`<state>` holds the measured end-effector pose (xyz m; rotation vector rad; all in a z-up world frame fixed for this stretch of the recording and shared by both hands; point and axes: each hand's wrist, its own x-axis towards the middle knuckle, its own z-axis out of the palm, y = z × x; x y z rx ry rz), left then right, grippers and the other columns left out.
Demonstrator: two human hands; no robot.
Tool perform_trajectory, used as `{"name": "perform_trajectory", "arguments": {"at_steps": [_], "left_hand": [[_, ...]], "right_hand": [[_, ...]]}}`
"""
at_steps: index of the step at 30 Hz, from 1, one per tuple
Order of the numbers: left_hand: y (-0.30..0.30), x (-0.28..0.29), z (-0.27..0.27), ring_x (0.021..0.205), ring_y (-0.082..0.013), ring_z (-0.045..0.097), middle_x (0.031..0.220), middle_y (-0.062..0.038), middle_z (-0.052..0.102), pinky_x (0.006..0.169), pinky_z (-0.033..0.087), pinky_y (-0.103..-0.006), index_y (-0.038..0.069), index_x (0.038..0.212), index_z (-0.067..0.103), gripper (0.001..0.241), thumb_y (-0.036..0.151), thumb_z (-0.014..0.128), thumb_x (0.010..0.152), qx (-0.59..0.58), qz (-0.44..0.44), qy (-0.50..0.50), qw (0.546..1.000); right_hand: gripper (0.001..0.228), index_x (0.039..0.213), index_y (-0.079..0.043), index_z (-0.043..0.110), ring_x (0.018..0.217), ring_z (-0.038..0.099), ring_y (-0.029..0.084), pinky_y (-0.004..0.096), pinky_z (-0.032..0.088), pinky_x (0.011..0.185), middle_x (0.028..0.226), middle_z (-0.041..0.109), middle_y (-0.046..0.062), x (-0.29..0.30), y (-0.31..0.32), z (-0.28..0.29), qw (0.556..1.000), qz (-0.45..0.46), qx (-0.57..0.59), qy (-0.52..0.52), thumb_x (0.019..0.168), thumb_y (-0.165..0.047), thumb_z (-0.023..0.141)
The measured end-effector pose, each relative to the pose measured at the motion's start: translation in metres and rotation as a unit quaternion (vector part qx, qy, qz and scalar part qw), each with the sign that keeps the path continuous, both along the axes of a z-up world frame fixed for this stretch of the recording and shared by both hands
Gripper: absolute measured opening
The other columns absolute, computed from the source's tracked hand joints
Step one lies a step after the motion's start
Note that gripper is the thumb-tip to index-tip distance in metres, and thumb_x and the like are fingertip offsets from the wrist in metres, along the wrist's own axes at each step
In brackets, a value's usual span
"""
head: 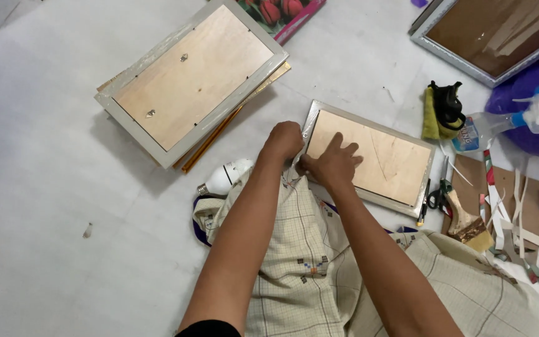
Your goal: Assembling a picture frame by placing a wooden backing and inserting a picture card.
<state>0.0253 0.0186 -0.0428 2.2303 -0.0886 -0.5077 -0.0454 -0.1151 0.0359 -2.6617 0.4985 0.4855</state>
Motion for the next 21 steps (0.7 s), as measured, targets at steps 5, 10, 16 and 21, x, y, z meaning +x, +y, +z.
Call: {"name": "perform_trajectory", "arguments": {"at_steps": [5, 10, 16, 21], "left_hand": [[0.003, 0.005, -0.004, 0.093, -0.0422, 0.072, 0.093, -0.027, 0.072, 0.077, 0.061, -0.0518, -0.010, 0.103, 0.071, 0.025, 0.005, 0.060, 0.087, -0.004, 0.000, -0.004, 1.000], [0.003, 0.003, -0.005, 0.100, -0.0430, 0.072, 0.103, -0.028, 0.071, 0.081, 0.061, -0.0531, -0.012, 0.116, 0.067, 0.035, 0.008, 0.067, 0.087, 0.005, -0.002, 0.011, 1.000], [-0.003, -0.008, 0.031, 0.104, -0.0446, 0.071, 0.106, -0.028, 0.071, 0.084, 0.061, -0.0535, -0.010, 0.118, 0.066, 0.038, 0.010, 0.068, 0.085, 0.009, 0.019, 0.044, 0.999], [-0.013, -0.012, 0.039, 0.112, -0.0479, 0.067, 0.115, -0.033, 0.066, 0.093, 0.058, -0.0566, -0.014, 0.127, 0.053, 0.062, 0.016, 0.082, 0.080, 0.028, 0.020, 0.042, 0.999]], "right_hand": [[0.103, 0.153, 0.000, 0.031, 0.132, 0.032, 0.068, 0.068, 0.051, 0.096, 0.140, 0.032, 0.035, 0.007, 0.000, -0.013, 1.000, -0.008, 0.001, 0.005, 0.080, -0.053, 0.079], [0.098, 0.160, -0.002, 0.027, 0.132, 0.027, 0.072, 0.071, 0.049, 0.096, 0.142, 0.029, 0.035, 0.003, -0.006, -0.012, 1.000, 0.018, -0.003, 0.015, 0.087, -0.045, 0.077], [0.090, 0.165, -0.014, 0.024, 0.138, 0.025, 0.070, 0.072, 0.046, 0.100, 0.152, 0.024, 0.037, -0.005, -0.004, -0.002, 0.996, 0.063, -0.042, 0.055, 0.094, -0.046, 0.068], [0.079, 0.157, -0.016, 0.046, 0.129, 0.052, 0.058, 0.063, 0.053, 0.098, 0.146, 0.047, 0.028, 0.003, -0.061, -0.015, 0.991, 0.133, 0.015, 0.009, 0.088, -0.047, 0.072]]}}
